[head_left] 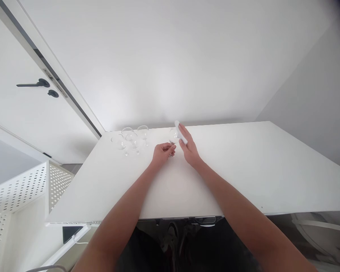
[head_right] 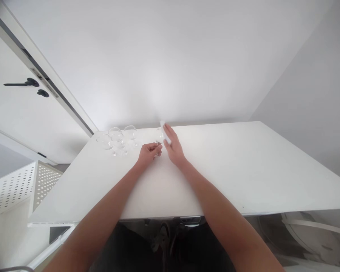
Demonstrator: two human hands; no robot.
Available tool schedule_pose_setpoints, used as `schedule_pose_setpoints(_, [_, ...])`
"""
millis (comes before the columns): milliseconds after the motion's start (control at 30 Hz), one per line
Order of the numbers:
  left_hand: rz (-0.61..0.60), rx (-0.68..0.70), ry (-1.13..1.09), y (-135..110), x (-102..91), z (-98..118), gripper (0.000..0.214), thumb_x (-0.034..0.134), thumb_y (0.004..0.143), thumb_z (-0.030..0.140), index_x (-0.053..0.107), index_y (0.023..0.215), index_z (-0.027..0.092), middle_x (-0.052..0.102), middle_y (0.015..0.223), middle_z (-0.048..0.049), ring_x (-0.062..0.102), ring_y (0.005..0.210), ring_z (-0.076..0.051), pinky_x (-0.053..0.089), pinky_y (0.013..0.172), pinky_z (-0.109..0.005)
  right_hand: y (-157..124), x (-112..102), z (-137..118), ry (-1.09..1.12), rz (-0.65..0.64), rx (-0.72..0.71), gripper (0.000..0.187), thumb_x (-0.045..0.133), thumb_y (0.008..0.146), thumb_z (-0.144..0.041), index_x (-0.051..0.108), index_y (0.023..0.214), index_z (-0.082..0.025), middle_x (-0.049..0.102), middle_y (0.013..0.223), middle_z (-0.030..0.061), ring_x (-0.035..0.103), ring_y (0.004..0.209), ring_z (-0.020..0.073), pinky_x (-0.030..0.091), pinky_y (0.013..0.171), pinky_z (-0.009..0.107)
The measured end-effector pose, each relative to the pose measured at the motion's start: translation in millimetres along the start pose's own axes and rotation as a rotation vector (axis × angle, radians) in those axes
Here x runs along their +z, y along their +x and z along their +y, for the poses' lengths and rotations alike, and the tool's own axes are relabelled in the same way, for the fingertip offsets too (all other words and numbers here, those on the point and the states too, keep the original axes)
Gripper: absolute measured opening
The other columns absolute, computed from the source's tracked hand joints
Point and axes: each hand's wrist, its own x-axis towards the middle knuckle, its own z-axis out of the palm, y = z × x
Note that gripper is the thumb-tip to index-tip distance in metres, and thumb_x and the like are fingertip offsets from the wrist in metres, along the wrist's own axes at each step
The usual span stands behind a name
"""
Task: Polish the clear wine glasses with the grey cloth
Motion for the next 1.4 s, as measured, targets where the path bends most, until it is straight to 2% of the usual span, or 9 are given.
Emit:
schedule_pose_setpoints(133, [0.070, 0.130, 0.127, 1.5, -1.1, -7.1, 0.022, 0.065, 0.084, 0.039, 0.071, 0.077, 0.019, 0.068, 0.068, -0.0021, 0.064, 0.064, -0.015, 0.051, 0.064, -0.028, 5.4, -6.6, -8.4, -0.524, -0.089, -0.355, 0.054, 0.043, 0.100, -0.029, 0.044, 0.154, -0.028, 0.032, 0.167, 0.0053, 0.021, 0.156, 0.0307, 0.017, 0.126, 0.059])
schedule_pose_setpoints(300, [0.115, 0.217, 0.397, 5.2, -5.1, -15.4, 0.015, 0.063, 0.077, 0.023, 0.065, 0.063, 0.019, 0.065, 0.062, 0.0003, 0.056, 0.060, -0.014, 0.045, 0.062, -0.028, 8.6, -4.2, -4.6, -0.643, -0.224, -0.499, 0.050, 0.047, 0.093, -0.015, 0.060, 0.139, -0.029, 0.053, 0.153, 0.0015, 0.032, 0.152, 0.0292, 0.012, 0.127, 0.063])
schedule_pose_setpoints(533, [0.046, 0.284, 0.505, 2.9, -3.6, -15.8, 0.018, 0.069, 0.084, 0.040, 0.078, 0.086, 0.025, 0.072, 0.074, -0.0001, 0.062, 0.069, -0.016, 0.046, 0.068, -0.028, 6.6, -9.7, 4.1, -0.207, 0.134, -0.074, 0.028, 0.056, 0.093, -0.035, 0.072, 0.114, -0.025, 0.071, 0.120, 0.0079, 0.065, 0.109, 0.0280, 0.052, 0.095, 0.046])
schedule_pose_setpoints(700, [0.041, 0.291, 0.421, 2.5, -2.4, -15.9, 0.019, 0.072, 0.082, 0.041, 0.078, 0.086, 0.024, 0.071, 0.074, -0.0005, 0.062, 0.070, -0.015, 0.048, 0.071, -0.028, 6.2, -8.7, 9.5, 0.220, 0.249, 0.372, 0.034, 0.056, 0.092, -0.053, 0.070, 0.086, -0.022, 0.070, 0.083, 0.0036, 0.064, 0.075, 0.0205, 0.052, 0.065, 0.033])
schedule_pose_setpoints(833, [0.041, 0.226, 0.304, 3.3, -3.3, -12.8, 0.026, 0.073, 0.081, 0.047, 0.078, 0.088, 0.023, 0.071, 0.077, -0.0020, 0.063, 0.071, -0.016, 0.050, 0.068, -0.028, 9.9, 0.4, 16.7, 0.585, 0.359, 0.645, 0.039, 0.062, 0.086, -0.059, 0.067, 0.091, -0.021, 0.070, 0.084, 0.0047, 0.066, 0.074, 0.0213, 0.052, 0.061, 0.032])
schedule_pose_setpoints(933, [0.000, 0.150, 0.170, 3.9, -4.5, -11.2, 0.033, 0.069, 0.083, 0.053, 0.077, 0.090, 0.021, 0.072, 0.080, -0.0035, 0.066, 0.072, -0.017, 0.052, 0.064, -0.027, 9.9, 7.4, 12.9, 0.769, 0.223, 0.628, 0.048, 0.056, 0.087, -0.064, 0.067, 0.101, -0.020, 0.074, 0.092, 0.0087, 0.070, 0.083, 0.0258, 0.056, 0.068, 0.037])
schedule_pose_setpoints(1100, [0.005, 0.128, 0.094, 8.1, -5.5, -14.5, 0.036, 0.066, 0.086, 0.054, 0.077, 0.083, 0.020, 0.072, 0.085, -0.0041, 0.068, 0.085, -0.019, 0.056, 0.069, -0.028, 5.2, 11.2, 1.9, 0.689, -0.068, 0.409, 0.059, 0.038, 0.095, -0.066, 0.069, 0.112, -0.019, 0.075, 0.093, 0.0102, 0.069, 0.091, 0.0276, 0.055, 0.081, 0.042])
schedule_pose_setpoints(1267, [0.117, 0.159, 0.114, 10.7, -4.0, -17.3, 0.029, 0.073, 0.082, 0.048, 0.078, 0.084, 0.020, 0.074, 0.101, -0.0083, 0.068, 0.091, -0.020, 0.056, 0.079, -0.033, -0.1, 11.1, 4.6, 0.458, -0.054, 0.447, 0.050, 0.046, 0.094, -0.064, 0.071, 0.094, -0.021, 0.072, 0.089, 0.0057, 0.066, 0.088, 0.0240, 0.052, 0.084, 0.037])
schedule_pose_setpoints(1400, [0.076, 0.056, -0.072, 6.7, -3.0, -10.5, 0.048, 0.079, 0.078, 0.049, 0.068, 0.113, 0.018, 0.076, 0.092, -0.0088, 0.070, 0.079, -0.019, 0.059, 0.080, -0.038, -2.9, 11.0, 2.3, 0.343, -0.079, 0.341, 0.046, 0.050, 0.094, -0.062, 0.069, 0.082, -0.022, 0.069, 0.083, 0.0038, 0.063, 0.081, 0.0218, 0.052, 0.077, 0.034])
